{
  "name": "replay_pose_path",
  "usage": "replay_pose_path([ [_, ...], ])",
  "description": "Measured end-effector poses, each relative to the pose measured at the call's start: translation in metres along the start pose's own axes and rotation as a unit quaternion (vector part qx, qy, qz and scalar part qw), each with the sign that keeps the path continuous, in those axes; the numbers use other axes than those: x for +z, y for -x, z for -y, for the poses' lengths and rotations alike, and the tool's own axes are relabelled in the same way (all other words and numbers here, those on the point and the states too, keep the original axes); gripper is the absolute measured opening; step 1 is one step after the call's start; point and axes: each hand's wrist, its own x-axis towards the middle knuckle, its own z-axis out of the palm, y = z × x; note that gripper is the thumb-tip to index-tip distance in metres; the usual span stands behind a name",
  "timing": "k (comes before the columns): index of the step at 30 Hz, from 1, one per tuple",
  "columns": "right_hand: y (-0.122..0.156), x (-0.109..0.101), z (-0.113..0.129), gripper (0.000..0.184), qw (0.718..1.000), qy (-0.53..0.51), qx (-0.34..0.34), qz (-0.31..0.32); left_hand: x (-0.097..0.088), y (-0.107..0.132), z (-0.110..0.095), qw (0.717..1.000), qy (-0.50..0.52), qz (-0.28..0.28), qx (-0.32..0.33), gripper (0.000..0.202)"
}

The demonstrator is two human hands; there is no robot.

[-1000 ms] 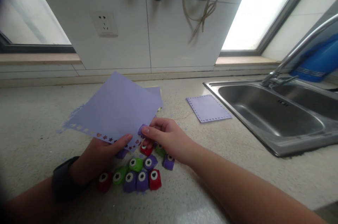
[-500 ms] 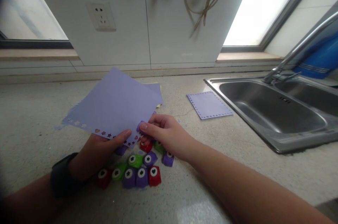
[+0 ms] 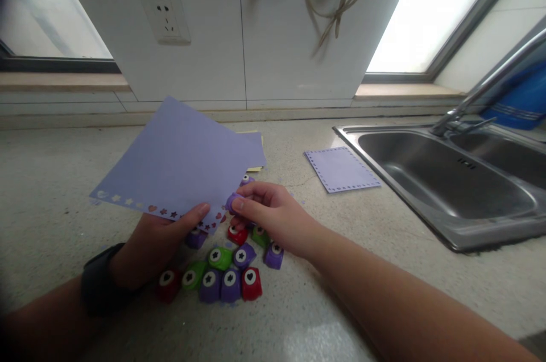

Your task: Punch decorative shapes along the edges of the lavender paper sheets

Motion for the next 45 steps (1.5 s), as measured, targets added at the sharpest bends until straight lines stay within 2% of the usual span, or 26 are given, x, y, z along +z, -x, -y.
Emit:
replay_pose_path([
  [20, 0.0, -0.0011, 0.0009, 0.024, 1.0, 0.022, -0.014, 0.003, -0.0011, 0.0002, -0.0048, 1.0, -0.025, 0.011, 0.008, 0.014],
  [31, -0.0002, -0.0006, 0.0009, 0.023, 0.999, 0.033, -0.018, 0.003, -0.001, 0.0004, -0.0009, 0.999, -0.029, 0.009, 0.019, 0.018],
  [45, 0.0007, -0.0016, 0.0022, 0.026, 0.999, 0.045, -0.012, 0.0, -0.0028, 0.002, 0.0033, 0.998, -0.056, 0.005, 0.004, 0.023],
])
